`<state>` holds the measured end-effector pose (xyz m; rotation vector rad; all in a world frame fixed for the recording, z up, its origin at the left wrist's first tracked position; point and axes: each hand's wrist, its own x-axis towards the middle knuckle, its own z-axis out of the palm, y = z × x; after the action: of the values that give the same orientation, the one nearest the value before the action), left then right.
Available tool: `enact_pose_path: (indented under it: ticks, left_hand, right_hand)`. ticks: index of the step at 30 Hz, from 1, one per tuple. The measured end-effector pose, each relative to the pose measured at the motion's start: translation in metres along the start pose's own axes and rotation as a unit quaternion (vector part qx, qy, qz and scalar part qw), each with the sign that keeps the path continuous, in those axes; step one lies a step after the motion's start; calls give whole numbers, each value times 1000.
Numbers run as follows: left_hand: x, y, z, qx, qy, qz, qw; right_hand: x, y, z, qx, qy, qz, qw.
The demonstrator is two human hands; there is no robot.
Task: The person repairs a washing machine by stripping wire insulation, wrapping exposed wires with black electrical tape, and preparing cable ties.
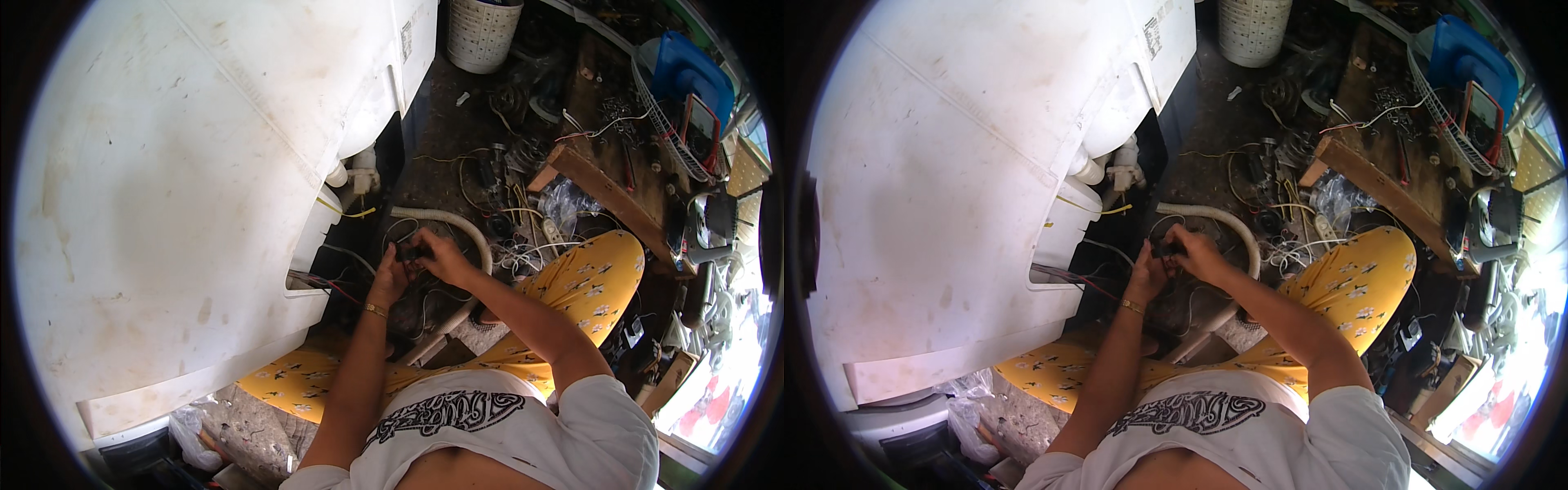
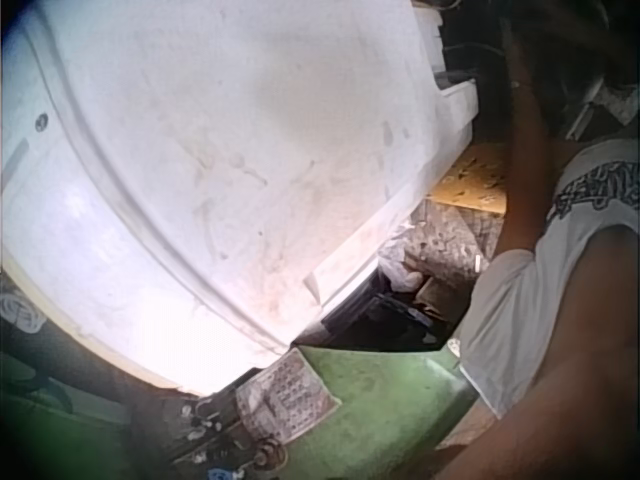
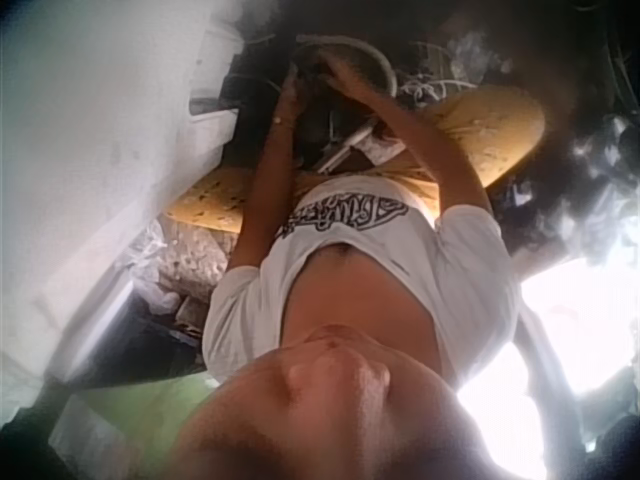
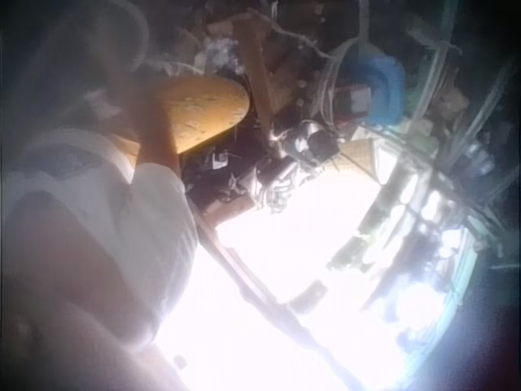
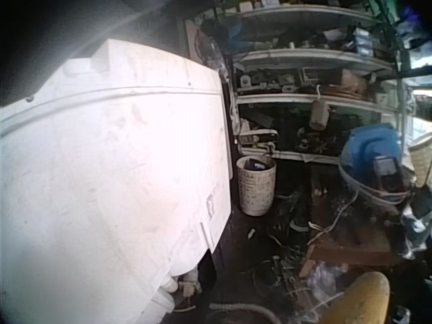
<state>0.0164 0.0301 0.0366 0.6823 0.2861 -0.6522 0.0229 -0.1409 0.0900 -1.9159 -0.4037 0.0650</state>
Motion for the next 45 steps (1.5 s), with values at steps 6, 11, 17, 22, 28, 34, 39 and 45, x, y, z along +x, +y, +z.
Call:
enact_pose_path:
  ticks: [6, 11, 17, 22, 28, 34, 39, 45]
  left_hand:
    - [4, -1, -13, 9, 8, 5, 1000]
    - [13, -11, -14, -5, -8, 68, 998]
    - [15, -15, -14, 31, 54, 110, 992]
    - [16, -16, -13, 53, 80, 120, 988]
    - [15, -18, -9, 74, 105, 145, 981]
    - [13, -15, -1, 79, 116, 153, 978]
    - [12, -13, 3, 75, 128, 138, 979]
    - [13, -13, -3, 83, 119, 136, 980]
  right_hand:
    - [8, -6, 2, 73, 34, 18, 997]
    - [8, -3, 3, 121, 82, 54, 988]
    - [2, -12, 9, 97, 91, 68, 989]
    - [1, -19, 12, 18, 101, 29, 994]
    - [-3, -20, 16, 6, 100, 35, 994]
    - [-4, -21, 23, 30, 133, 25, 990]
    - [-4, -21, 23, 38, 137, 27, 989]
    - [-3, -18, 24, 24, 129, 6, 991]
